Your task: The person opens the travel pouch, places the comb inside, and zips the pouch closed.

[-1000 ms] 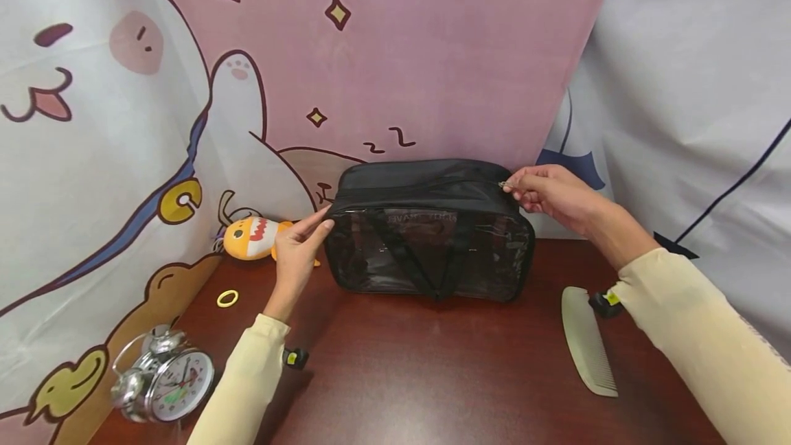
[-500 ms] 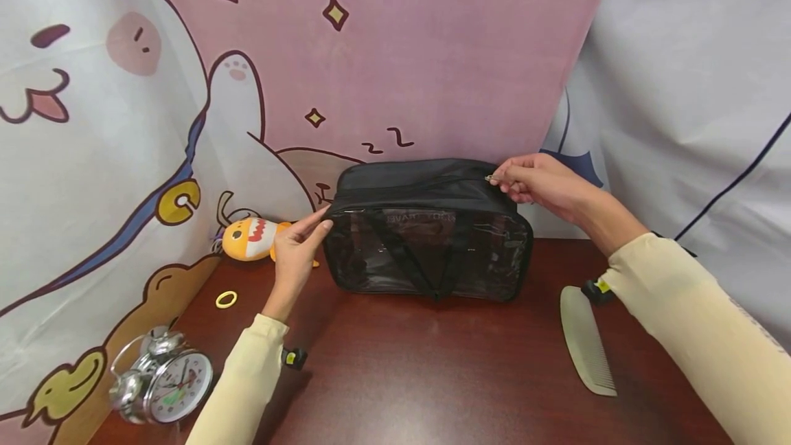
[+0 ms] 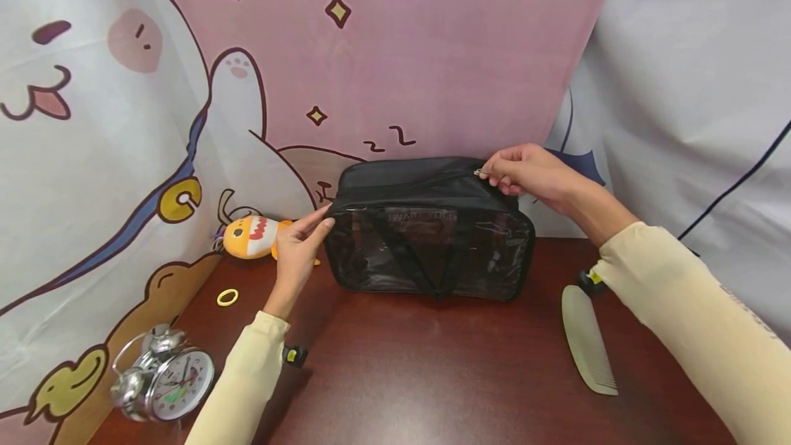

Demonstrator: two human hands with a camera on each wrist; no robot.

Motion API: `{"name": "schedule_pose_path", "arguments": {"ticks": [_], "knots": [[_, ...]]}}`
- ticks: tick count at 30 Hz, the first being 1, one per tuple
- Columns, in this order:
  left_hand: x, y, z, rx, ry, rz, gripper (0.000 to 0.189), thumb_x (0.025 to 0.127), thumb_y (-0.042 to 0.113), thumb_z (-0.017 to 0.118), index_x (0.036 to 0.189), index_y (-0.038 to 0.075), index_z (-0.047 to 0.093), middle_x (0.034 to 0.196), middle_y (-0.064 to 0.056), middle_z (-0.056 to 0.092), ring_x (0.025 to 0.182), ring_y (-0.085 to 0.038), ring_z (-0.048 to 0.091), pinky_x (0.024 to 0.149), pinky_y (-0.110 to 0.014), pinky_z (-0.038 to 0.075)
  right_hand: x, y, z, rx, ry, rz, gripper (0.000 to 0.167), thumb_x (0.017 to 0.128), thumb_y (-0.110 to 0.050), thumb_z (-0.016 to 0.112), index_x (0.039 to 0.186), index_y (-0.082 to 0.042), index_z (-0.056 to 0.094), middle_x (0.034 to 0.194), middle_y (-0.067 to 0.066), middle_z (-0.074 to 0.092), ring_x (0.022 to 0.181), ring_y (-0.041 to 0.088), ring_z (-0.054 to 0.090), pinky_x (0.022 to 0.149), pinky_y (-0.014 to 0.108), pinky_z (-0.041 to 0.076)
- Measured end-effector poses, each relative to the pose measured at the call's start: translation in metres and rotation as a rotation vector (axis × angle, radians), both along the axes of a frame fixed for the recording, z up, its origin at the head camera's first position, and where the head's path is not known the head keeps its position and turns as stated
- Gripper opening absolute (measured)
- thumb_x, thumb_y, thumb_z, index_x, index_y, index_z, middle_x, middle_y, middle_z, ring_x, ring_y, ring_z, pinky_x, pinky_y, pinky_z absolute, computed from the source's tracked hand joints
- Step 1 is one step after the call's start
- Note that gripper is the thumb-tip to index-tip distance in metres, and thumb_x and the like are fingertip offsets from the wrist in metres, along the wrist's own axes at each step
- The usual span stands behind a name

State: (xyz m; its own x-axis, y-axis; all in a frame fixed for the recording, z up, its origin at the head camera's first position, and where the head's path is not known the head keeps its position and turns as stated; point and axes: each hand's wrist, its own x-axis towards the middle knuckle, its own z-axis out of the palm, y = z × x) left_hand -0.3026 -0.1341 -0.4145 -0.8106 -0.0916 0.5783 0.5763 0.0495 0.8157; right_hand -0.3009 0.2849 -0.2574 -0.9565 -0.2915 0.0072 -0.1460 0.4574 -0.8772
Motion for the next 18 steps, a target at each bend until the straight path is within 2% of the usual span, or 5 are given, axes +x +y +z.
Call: {"name": "schedule_pose_path", "arguments": {"ticks": [6,11,18], "knots": [[-0.001,0.000,-0.002,0.008,0.007,-0.011,0.031,0.096,0.015,0.079,0.127,0.015,0.079,0.127,-0.005,0.078,0.112,-0.009,0.077,0.097,-0.023,0.060,-0.002,-0.013,0.010,0.078,0.019,0.008,0.031,0.109,-0.020,0.051,0.117,0.003,0.071,0.083,-0.005,0.064,0.072,0.007,0.055,0.063,0.023,0.051],[-0.003,0.001,-0.001,0.024,0.017,-0.012,0.031,0.096,0.013,0.079,0.127,0.013,0.079,0.127,-0.007,0.078,0.112,-0.008,0.077,0.097,-0.022,0.060,-0.005,-0.022,0.016,0.125,0.025,0.019,0.033,0.111,-0.023,0.051,0.119,0.003,0.070,0.086,-0.004,0.066,0.073,0.007,0.056,0.066,0.024,0.053],[-0.001,0.002,0.000,0.025,-0.003,-0.011,0.030,0.096,0.016,0.080,0.126,0.018,0.080,0.126,-0.004,0.078,0.113,-0.009,0.076,0.096,-0.023,0.060,-0.005,-0.033,0.021,0.196,0.052,0.032,0.036,0.111,-0.028,0.051,0.118,0.000,0.072,0.086,-0.003,0.065,0.074,0.011,0.057,0.068,0.027,0.053]]}}
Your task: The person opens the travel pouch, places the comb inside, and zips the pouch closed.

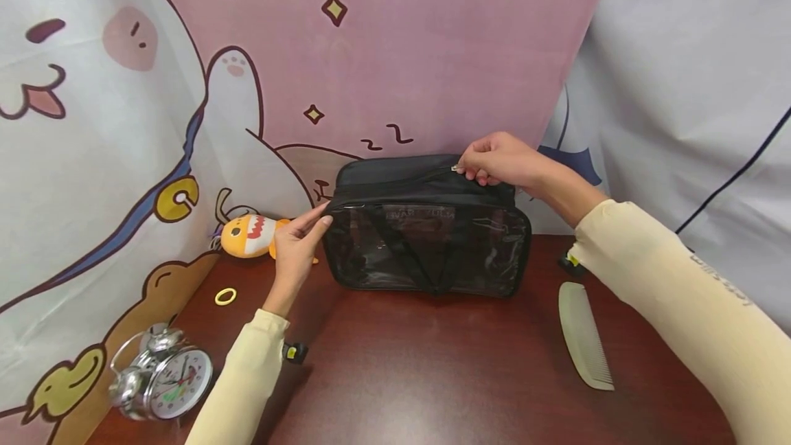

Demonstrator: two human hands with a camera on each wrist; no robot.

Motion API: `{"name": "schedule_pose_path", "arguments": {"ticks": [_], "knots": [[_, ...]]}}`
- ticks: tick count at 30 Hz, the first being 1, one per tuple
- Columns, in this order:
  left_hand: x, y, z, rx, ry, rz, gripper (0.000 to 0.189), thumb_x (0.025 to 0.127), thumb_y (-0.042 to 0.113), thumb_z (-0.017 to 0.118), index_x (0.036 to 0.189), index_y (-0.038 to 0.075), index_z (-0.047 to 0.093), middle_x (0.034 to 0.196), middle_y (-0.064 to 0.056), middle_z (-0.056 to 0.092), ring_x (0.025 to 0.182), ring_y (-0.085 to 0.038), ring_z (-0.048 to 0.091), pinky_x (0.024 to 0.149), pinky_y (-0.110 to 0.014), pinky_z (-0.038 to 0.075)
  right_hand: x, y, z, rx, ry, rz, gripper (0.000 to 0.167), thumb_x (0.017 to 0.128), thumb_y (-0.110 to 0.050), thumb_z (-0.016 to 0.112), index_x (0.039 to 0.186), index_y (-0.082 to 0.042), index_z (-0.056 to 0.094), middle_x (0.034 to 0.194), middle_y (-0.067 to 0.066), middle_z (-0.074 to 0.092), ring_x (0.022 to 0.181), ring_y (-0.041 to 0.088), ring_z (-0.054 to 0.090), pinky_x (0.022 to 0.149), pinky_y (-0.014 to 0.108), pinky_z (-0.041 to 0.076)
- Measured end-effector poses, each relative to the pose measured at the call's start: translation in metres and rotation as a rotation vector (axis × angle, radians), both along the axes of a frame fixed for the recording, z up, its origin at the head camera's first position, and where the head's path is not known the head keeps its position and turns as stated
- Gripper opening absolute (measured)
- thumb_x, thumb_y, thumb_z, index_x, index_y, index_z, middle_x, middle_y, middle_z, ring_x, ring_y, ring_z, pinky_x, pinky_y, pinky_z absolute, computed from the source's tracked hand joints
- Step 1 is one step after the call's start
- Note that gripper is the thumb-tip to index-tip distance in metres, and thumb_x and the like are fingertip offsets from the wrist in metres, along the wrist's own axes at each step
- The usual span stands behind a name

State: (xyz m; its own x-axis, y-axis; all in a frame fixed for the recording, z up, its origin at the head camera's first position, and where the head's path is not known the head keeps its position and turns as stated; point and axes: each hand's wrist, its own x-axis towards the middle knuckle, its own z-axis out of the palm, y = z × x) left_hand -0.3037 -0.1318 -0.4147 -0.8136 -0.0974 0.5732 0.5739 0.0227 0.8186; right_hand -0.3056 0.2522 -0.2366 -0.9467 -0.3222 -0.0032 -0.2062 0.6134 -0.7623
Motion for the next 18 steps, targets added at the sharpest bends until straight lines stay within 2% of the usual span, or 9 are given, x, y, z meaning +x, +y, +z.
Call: {"name": "schedule_pose_path", "arguments": {"ticks": [4,11,18], "knots": [[0.000,-0.001,0.000,-0.013,-0.006,0.003,0.030,0.096,0.018,0.080,0.126,0.021,0.080,0.127,-0.003,0.078,0.114,-0.011,0.076,0.097,-0.023,0.060,0.000,-0.006,0.003,0.031,0.010,-0.001,0.036,0.112,-0.030,0.051,0.116,-0.001,0.072,0.085,-0.001,0.065,0.076,0.014,0.057,0.068,0.029,0.053],[-0.001,-0.001,-0.001,-0.022,0.001,0.005,0.031,0.097,0.016,0.079,0.128,0.016,0.079,0.127,-0.005,0.078,0.113,-0.009,0.076,0.096,-0.022,0.060,-0.001,-0.015,0.007,0.089,0.039,-0.007,0.033,0.108,-0.033,0.059,0.108,-0.004,0.074,0.081,0.000,0.062,0.073,0.016,0.056,0.067,0.034,0.049],[0.000,0.001,0.000,-0.010,-0.016,0.006,0.031,0.097,0.011,0.078,0.128,0.012,0.078,0.127,-0.007,0.078,0.111,-0.004,0.075,0.095,-0.020,0.060,0.002,-0.029,0.013,0.121,0.056,-0.030,0.032,0.107,-0.033,0.059,0.104,-0.005,0.075,0.081,0.000,0.061,0.068,0.014,0.052,0.062,0.034,0.044]]}}
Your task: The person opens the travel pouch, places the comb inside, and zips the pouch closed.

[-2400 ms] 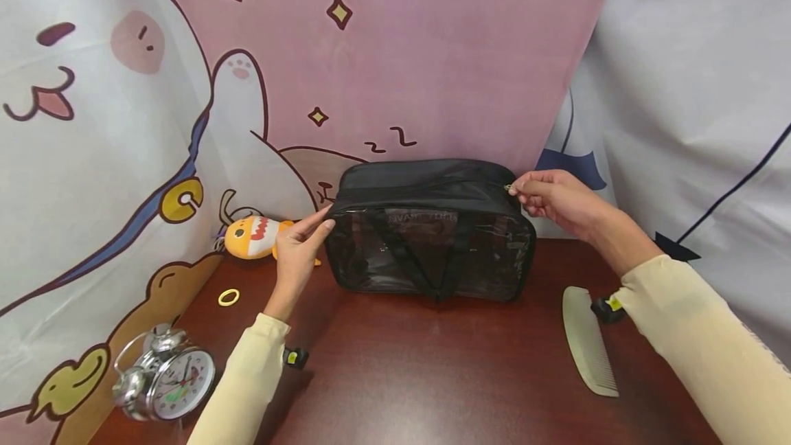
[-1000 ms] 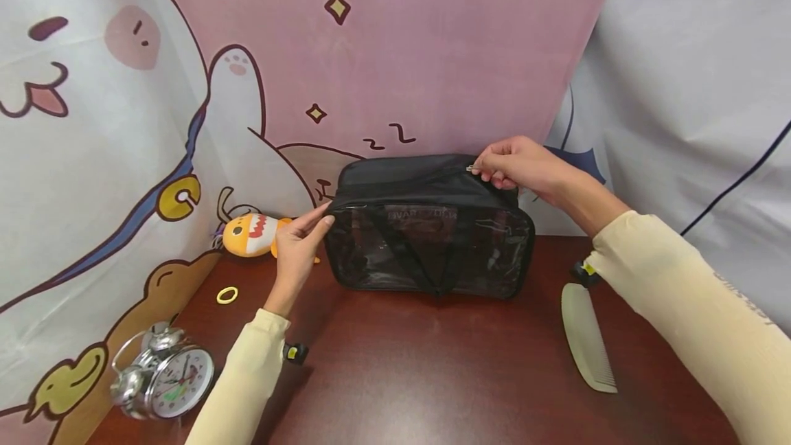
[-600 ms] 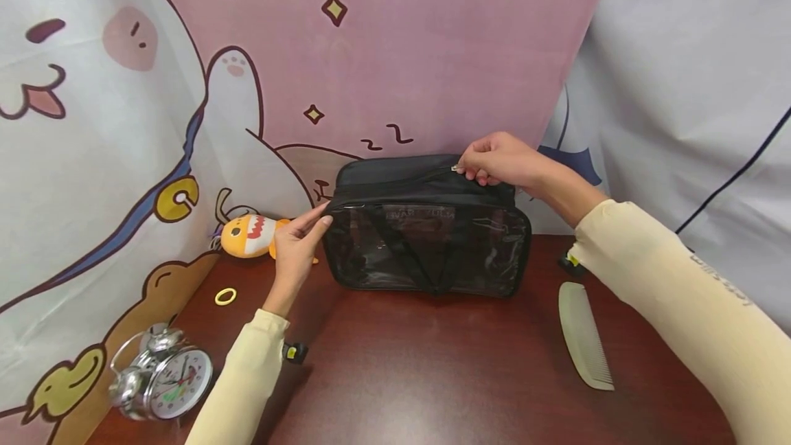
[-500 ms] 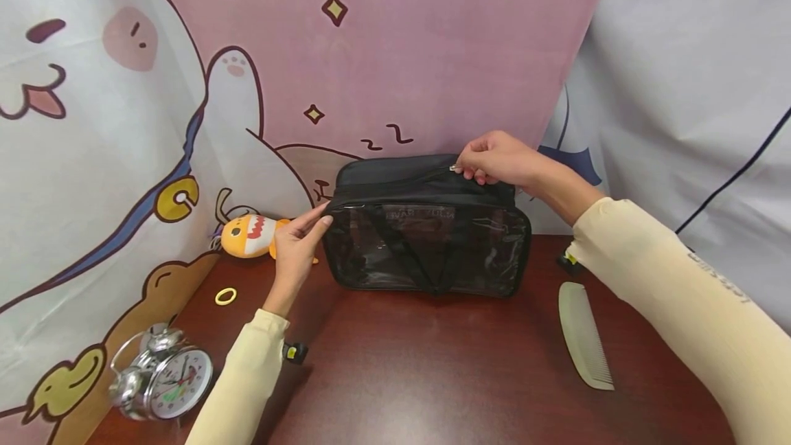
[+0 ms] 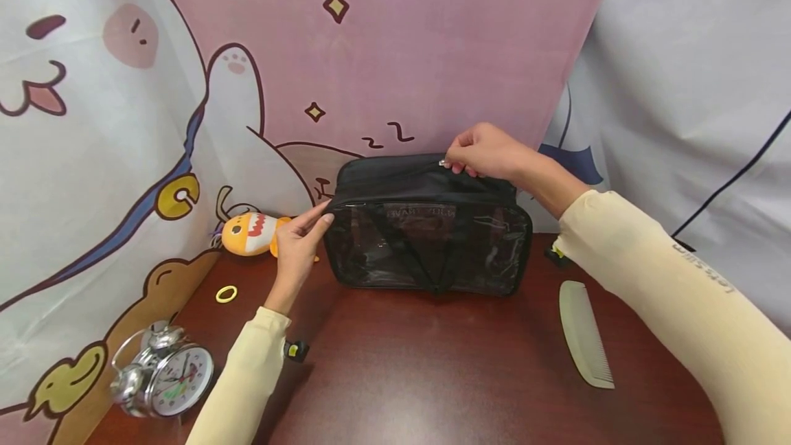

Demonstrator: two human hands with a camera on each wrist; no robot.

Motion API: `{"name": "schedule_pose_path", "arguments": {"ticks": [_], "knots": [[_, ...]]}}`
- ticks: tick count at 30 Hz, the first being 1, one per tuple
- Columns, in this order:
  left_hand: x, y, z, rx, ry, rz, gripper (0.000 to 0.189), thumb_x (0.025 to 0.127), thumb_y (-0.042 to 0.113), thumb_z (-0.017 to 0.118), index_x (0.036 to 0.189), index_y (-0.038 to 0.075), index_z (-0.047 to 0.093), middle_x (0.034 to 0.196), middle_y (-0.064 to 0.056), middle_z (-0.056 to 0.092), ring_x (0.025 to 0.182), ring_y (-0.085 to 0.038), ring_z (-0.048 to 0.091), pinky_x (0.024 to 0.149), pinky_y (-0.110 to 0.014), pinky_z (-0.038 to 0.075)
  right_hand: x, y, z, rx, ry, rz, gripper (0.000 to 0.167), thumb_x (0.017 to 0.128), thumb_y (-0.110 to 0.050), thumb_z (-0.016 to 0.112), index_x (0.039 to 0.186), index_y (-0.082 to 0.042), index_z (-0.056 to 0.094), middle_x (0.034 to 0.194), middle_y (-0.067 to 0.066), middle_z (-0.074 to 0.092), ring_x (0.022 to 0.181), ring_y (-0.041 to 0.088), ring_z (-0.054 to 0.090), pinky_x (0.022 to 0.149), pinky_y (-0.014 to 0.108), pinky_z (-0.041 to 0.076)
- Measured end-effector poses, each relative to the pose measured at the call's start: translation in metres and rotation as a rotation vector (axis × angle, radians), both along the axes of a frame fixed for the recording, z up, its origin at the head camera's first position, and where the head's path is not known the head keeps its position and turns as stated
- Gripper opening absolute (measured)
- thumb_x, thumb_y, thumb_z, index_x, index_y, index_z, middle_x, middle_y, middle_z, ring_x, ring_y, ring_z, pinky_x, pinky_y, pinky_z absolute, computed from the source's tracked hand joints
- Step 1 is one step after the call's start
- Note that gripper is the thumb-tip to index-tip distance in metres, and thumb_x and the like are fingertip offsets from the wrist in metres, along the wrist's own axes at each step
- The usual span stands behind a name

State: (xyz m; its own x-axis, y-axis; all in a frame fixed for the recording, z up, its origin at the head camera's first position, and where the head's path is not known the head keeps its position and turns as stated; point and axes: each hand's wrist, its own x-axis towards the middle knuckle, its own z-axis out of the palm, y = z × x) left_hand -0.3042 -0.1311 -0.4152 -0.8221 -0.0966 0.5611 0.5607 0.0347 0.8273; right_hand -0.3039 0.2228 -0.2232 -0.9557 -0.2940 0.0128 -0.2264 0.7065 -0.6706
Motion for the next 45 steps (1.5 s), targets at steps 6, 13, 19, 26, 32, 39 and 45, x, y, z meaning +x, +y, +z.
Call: {"name": "schedule_pose_path", "arguments": {"ticks": [6,13,19,26,32,39,45], "knots": [[-0.002,0.003,0.001,-0.003,-0.004,-0.011,0.032,0.097,0.007,0.076,0.129,0.005,0.076,0.128,-0.012,0.077,0.111,-0.003,0.075,0.095,-0.019,0.059,-0.002,-0.010,0.004,0.004,-0.009,-0.027,0.031,0.105,-0.032,0.059,0.103,-0.005,0.075,0.082,-0.001,0.061,0.067,0.013,0.051,0.063,0.032,0.043],[-0.003,0.003,0.003,-0.029,0.004,-0.006,0.030,0.098,0.015,0.077,0.129,0.016,0.078,0.128,-0.007,0.077,0.113,-0.006,0.075,0.096,-0.020,0.059,-0.005,-0.019,0.007,-0.002,-0.024,-0.009,0.032,0.106,-0.032,0.061,0.105,-0.004,0.076,0.081,-0.001,0.062,0.065,0.013,0.051,0.057,0.030,0.038],[-0.005,0.002,0.002,-0.042,0.021,0.003,0.031,0.098,0.020,0.077,0.129,0.018,0.078,0.128,-0.005,0.078,0.112,-0.007,0.076,0.095,-0.020,0.060,-0.005,-0.034,0.011,0.014,-0.027,0.007,0.028,0.106,-0.027,0.061,0.105,-0.004,0.077,0.081,0.000,0.064,0.062,0.013,0.052,0.054,0.027,0.038],[0.001,-0.008,-0.004,-0.025,0.005,0.056,0.031,0.098,0.015,0.077,0.129,0.011,0.078,0.126,-0.005,0.078,0.110,-0.003,0.075,0.094,-0.017,0.059,-0.011,-0.065,0.004,0.020,-0.040,0.051,0.025,0.104,-0.024,0.063,0.097,-0.005,0.077,0.078,-0.001,0.064,0.060,0.012,0.053,0.054,0.027,0.039],[0.000,-0.008,-0.004,-0.021,0.020,0.037,0.032,0.099,0.014,0.076,0.130,0.010,0.077,0.128,-0.009,0.077,0.113,-0.004,0.075,0.096,-0.019,0.059,-0.014,-0.073,0.000,0.001,-0.051,0.032,0.024,0.104,-0.023,0.063,0.097,-0.005,0.078,0.079,0.000,0.066,0.060,0.013,0.055,0.055,0.026,0.039],[-0.001,-0.003,-0.003,-0.014,0.019,0.031,0.030,0.097,0.013,0.077,0.128,0.013,0.079,0.127,-0.009,0.078,0.113,-0.005,0.075,0.096,-0.019,0.059,-0.014,-0.087,-0.004,0.001,-0.043,0.057,0.025,0.106,-0.022,0.062,0.097,-0.006,0.078,0.082,0.001,0.067,0.063,0.015,0.057,0.059,0.028,0.042],[-0.001,0.001,-0.003,-0.001,0.017,0.012,0.030,0.097,0.013,0.078,0.127,0.011,0.079,0.126,-0.006,0.078,0.114,-0.005,0.075,0.097,-0.020,0.059,-0.015,-0.101,-0.009,0.000,-0.005,0.065,0.025,0.106,-0.020,0.061,0.096,-0.006,0.079,0.083,0.002,0.069,0.065,0.016,0.060,0.067,0.031,0.046]]}}
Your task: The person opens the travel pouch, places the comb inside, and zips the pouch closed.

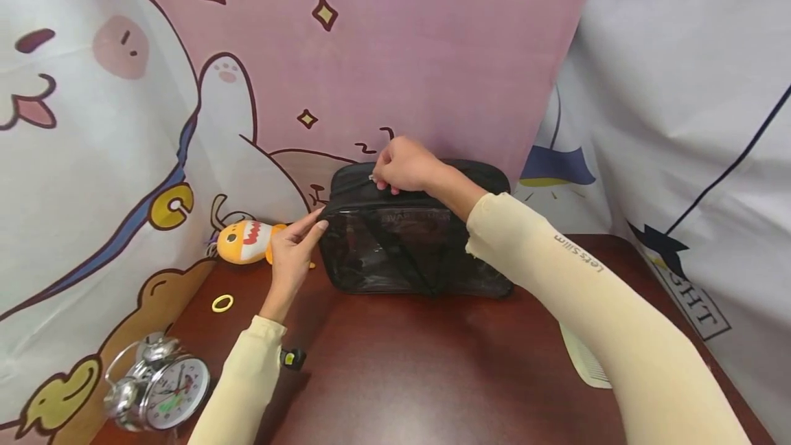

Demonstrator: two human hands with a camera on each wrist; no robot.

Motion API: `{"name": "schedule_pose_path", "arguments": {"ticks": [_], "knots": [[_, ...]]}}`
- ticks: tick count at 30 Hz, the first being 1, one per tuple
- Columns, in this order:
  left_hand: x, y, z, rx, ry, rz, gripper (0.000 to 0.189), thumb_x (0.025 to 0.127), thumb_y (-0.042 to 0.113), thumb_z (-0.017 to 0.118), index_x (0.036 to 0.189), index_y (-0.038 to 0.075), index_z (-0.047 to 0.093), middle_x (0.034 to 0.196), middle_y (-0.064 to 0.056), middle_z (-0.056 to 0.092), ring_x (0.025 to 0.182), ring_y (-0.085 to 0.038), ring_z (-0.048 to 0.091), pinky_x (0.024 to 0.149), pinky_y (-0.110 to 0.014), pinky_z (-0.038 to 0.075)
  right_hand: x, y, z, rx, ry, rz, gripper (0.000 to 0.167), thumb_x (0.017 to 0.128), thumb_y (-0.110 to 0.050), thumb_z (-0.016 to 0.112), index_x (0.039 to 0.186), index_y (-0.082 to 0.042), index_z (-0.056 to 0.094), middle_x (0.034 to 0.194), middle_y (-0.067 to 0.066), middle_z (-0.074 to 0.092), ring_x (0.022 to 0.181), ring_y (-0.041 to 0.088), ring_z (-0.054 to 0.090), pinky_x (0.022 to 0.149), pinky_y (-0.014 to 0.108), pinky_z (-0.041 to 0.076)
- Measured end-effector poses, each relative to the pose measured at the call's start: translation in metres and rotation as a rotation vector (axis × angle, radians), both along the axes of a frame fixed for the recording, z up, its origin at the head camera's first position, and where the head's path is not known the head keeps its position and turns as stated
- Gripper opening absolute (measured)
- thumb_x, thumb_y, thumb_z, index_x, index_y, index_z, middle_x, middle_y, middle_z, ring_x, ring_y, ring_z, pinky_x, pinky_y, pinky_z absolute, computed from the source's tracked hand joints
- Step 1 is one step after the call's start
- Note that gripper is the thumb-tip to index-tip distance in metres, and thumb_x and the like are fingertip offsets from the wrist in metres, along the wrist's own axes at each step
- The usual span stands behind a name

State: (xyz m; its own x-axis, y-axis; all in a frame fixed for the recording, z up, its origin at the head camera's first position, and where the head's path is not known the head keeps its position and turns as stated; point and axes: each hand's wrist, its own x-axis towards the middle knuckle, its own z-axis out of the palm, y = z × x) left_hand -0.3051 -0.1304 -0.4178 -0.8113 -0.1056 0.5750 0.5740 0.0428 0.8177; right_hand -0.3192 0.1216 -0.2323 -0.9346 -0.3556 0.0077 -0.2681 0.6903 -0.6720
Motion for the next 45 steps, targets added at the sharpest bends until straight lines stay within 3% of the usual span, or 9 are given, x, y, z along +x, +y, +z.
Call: {"name": "schedule_pose_path", "arguments": {"ticks": [11,17,24,35,41,45], "knots": [[0.000,0.000,-0.002,-0.004,-0.002,0.003,0.032,0.098,0.015,0.078,0.128,0.006,0.077,0.126,-0.005,0.079,0.114,-0.006,0.075,0.096,-0.020,0.059,-0.006,-0.026,-0.007,-0.006,0.023,0.012,0.026,0.107,-0.019,0.059,0.092,-0.009,0.078,0.091,0.003,0.072,0.068,0.017,0.063,0.081,0.034,0.050],[0.001,0.001,0.000,0.008,-0.004,0.001,0.031,0.098,0.014,0.077,0.128,0.009,0.078,0.125,-0.007,0.079,0.112,-0.005,0.076,0.096,-0.019,0.059,-0.011,-0.038,-0.006,0.006,0.049,0.021,0.026,0.106,-0.018,0.060,0.092,-0.007,0.078,0.083,0.001,0.070,0.065,0.013,0.063,0.072,0.029,0.050],[0.001,0.001,0.000,0.012,-0.004,-0.004,0.031,0.098,0.012,0.077,0.128,0.006,0.077,0.125,-0.008,0.078,0.111,-0.005,0.076,0.095,-0.019,0.060,-0.020,-0.050,-0.005,-0.025,-0.036,0.014,0.024,0.105,-0.018,0.060,0.097,-0.005,0.079,0.080,0.000,0.069,0.063,0.012,0.063,0.053,0.023,0.043],[0.002,0.003,0.000,0.016,-0.001,-0.013,0.031,0.098,0.013,0.077,0.128,0.007,0.077,0.126,-0.010,0.078,0.112,-0.005,0.075,0.096,-0.020,0.059,-0.027,-0.059,-0.010,-0.039,-0.131,0.048,0.024,0.106,-0.019,0.060,0.098,-0.003,0.076,0.081,0.002,0.070,0.066,0.013,0.066,0.054,0.023,0.046],[0.002,0.003,-0.001,0.001,0.004,-0.007,0.031,0.098,0.015,0.077,0.128,0.011,0.078,0.126,-0.009,0.078,0.112,-0.006,0.076,0.095,-0.020,0.060,-0.027,-0.059,-0.014,-0.040,-0.126,0.048,0.026,0.107,-0.023,0.061,0.098,-0.004,0.077,0.077,0.000,0.069,0.063,0.011,0.064,0.051,0.023,0.046],[0.003,0.001,-0.002,0.009,0.003,-0.009,0.034,0.098,0.016,0.078,0.129,0.005,0.076,0.126,-0.007,0.078,0.114,-0.008,0.075,0.096,-0.020,0.060,-0.025,-0.062,-0.015,-0.019,-0.099,0.033,0.028,0.106,-0.026,0.062,0.098,-0.006,0.078,0.076,-0.001,0.070,0.062,0.010,0.065,0.051,0.022,0.048]]}}
